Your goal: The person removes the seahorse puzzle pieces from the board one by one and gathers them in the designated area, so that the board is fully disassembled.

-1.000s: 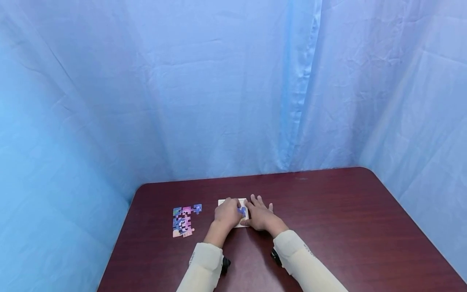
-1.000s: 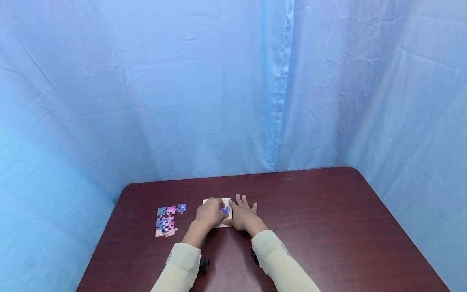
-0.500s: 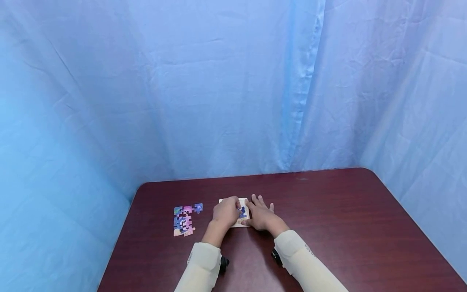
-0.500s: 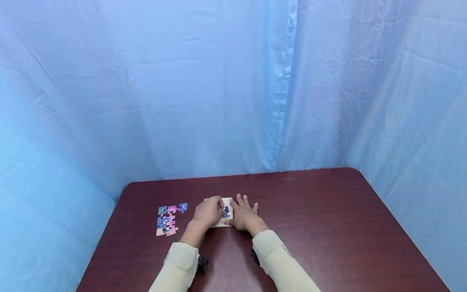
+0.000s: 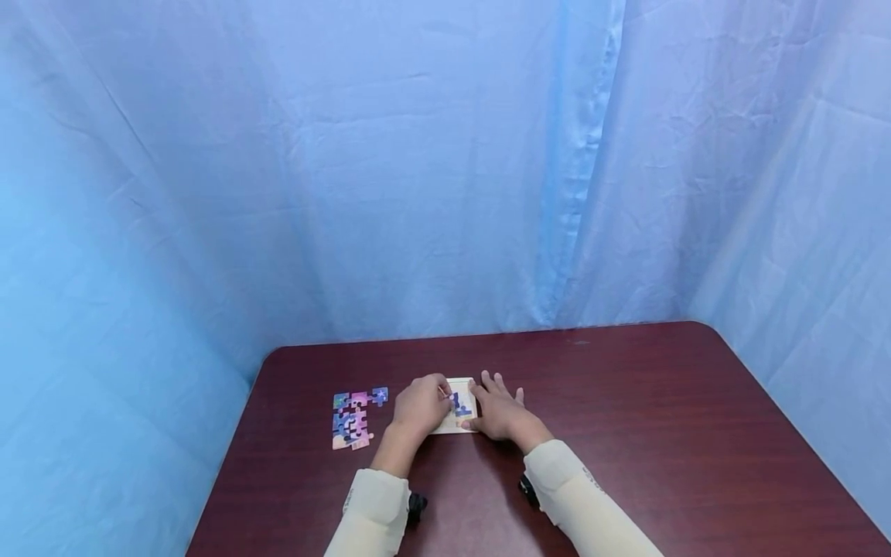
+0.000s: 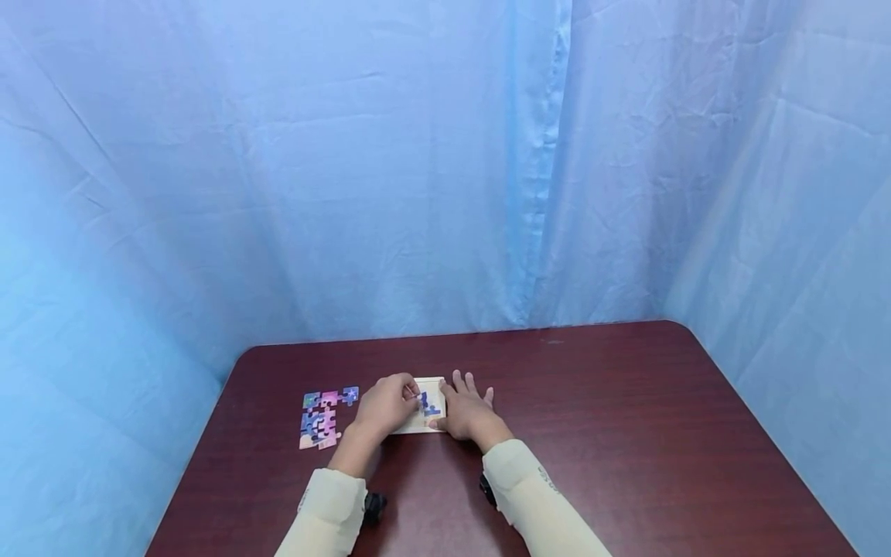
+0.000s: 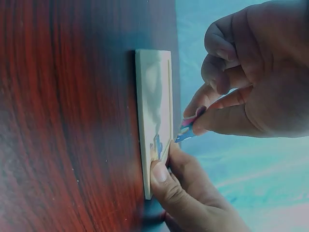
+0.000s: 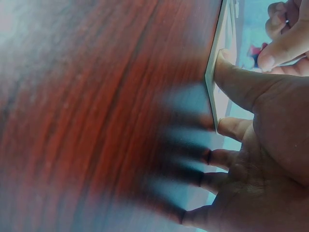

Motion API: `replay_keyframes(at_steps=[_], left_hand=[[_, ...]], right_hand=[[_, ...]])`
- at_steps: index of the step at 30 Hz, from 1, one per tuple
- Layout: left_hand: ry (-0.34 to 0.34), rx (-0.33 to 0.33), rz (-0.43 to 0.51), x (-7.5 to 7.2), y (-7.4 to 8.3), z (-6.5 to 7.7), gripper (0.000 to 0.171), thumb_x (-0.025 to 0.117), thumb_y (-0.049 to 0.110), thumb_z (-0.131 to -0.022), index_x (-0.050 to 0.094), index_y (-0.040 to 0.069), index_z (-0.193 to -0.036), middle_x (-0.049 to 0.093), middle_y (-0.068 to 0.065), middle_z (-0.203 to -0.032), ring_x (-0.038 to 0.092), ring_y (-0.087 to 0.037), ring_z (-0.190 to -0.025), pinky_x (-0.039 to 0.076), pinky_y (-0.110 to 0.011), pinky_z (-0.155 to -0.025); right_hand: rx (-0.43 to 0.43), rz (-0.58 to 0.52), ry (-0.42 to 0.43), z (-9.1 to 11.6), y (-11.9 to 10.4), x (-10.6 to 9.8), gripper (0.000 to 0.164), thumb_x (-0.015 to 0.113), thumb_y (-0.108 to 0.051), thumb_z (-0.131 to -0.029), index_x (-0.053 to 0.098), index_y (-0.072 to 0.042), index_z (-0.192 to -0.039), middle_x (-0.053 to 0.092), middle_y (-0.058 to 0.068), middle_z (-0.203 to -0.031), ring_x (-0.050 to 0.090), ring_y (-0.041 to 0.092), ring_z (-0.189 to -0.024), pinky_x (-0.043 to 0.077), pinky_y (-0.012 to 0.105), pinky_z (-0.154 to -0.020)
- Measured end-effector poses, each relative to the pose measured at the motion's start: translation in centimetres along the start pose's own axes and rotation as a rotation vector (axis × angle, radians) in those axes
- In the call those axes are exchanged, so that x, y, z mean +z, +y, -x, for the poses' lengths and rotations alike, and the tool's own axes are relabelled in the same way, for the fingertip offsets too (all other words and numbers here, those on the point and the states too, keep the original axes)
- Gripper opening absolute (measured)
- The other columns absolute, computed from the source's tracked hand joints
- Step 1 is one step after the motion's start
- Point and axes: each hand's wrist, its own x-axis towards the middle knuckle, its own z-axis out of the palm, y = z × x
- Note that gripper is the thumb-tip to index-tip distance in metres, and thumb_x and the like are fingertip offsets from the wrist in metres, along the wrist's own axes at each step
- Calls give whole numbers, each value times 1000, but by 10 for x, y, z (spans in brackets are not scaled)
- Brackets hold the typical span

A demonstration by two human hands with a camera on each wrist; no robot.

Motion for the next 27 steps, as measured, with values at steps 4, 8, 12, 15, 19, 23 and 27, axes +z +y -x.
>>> replay_keyframes(at_steps=[4, 8, 12, 15, 19, 23, 27], left_hand=[[-4, -13, 22, -4, -4, 4, 5, 78, 17, -93, 74, 14, -94, 67, 2, -75, 57, -14, -67, 47, -34, -64], [-5, -36, 32, -9, -9, 7, 5, 78, 16, -93, 73, 14, -94, 66, 2, -74, 56, -14, -67, 44, -33, -63], [-4, -59, 48, -13, -12, 8, 6, 79, 16, -93, 74, 14, -95, 65, 2, -75, 56, -15, -67, 43, -31, -62], [-7, -79, 68, -16, -15, 9, 6, 79, 16, -93, 74, 13, -96, 66, 1, -76, 56, -15, -67, 44, -31, -62], [-1, -102, 65, -20, -21, 10, 6, 79, 17, -94, 74, 14, -96, 64, 0, -76, 56, -15, -67, 44, -31, -63], [32, -102, 47, -24, -29, 11, 6, 79, 17, -93, 74, 15, -93, 64, 1, -76, 55, -14, -68, 44, -31, -63], [57, -94, 53, -31, -34, 12, 5, 79, 17, -94, 74, 15, -92, 65, 1, -75, 56, -14, -67, 45, -31, -62]], right_hand=[[1, 4, 6, -7, 6, 7, 87, 72, -49, -98, 31, -17, -167, 10, 18, -178, 4, 42, -166, 7, 80, -123], [1, -13, 16, -5, 5, 7, 85, 73, -45, -98, 32, -14, -167, 12, 18, -178, 5, 41, -166, 7, 78, -124], [5, -19, 21, -1, 3, 4, 83, 73, -41, -98, 34, -13, -166, 13, 19, -178, 6, 42, -166, 7, 78, -124], [15, -21, 17, 1, 2, 3, 84, 73, -42, -98, 33, -15, -166, 12, 18, -178, 5, 42, -166, 6, 78, -125], [21, -20, 10, -3, 5, 5, 85, 72, -47, -98, 31, -18, -167, 11, 16, -179, 4, 40, -167, 4, 78, -125], [20, -16, 14, -8, 10, 10, 86, 71, -48, -99, 30, -19, -168, 10, 15, -179, 2, 39, -167, 4, 77, -125], [23, -30, 21, -4, 11, 8, 84, 71, -43, -100, 29, -18, -168, 8, 15, -179, 1, 39, -167, 3, 76, -126]])
